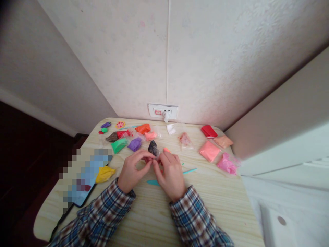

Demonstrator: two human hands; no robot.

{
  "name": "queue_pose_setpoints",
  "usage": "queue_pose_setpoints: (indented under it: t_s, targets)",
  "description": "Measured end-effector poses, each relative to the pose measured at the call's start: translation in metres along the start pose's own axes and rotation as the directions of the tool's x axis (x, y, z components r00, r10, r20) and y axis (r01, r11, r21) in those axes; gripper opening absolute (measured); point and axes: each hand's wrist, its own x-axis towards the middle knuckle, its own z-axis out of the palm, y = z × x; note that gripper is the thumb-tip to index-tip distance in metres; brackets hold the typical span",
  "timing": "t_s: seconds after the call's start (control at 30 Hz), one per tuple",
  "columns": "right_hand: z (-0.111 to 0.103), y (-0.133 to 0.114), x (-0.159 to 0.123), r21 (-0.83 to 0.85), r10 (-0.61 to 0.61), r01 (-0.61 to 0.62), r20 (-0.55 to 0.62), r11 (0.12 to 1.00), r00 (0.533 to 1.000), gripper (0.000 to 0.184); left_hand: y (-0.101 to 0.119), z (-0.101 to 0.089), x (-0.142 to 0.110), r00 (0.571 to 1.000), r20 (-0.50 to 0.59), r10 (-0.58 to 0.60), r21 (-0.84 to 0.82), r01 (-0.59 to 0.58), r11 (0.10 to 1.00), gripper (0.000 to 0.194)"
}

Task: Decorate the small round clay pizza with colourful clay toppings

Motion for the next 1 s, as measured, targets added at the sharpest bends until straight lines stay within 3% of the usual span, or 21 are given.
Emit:
queue_pose_setpoints:
  t_s: [0.43, 1.0]
  targets:
    - [-0.0001, -0.0002, 0.0020, 0.142, -0.004, 0.007, -0.022, 0.990, 1.000, 0.015, -0.0058, 0.0024, -0.0013, 0.998, 0.003, 0.058, 0.090, -0.058, 0.994, 0.020]
    - [-0.0009, -0.0014, 0.0012, 0.096, -0.078, 0.077, 0.011, 0.992, 0.997, 0.016, -0.0051, 0.0022, -0.0022, 0.998, -0.029, 0.058, 0.090, -0.055, 0.994, 0.013]
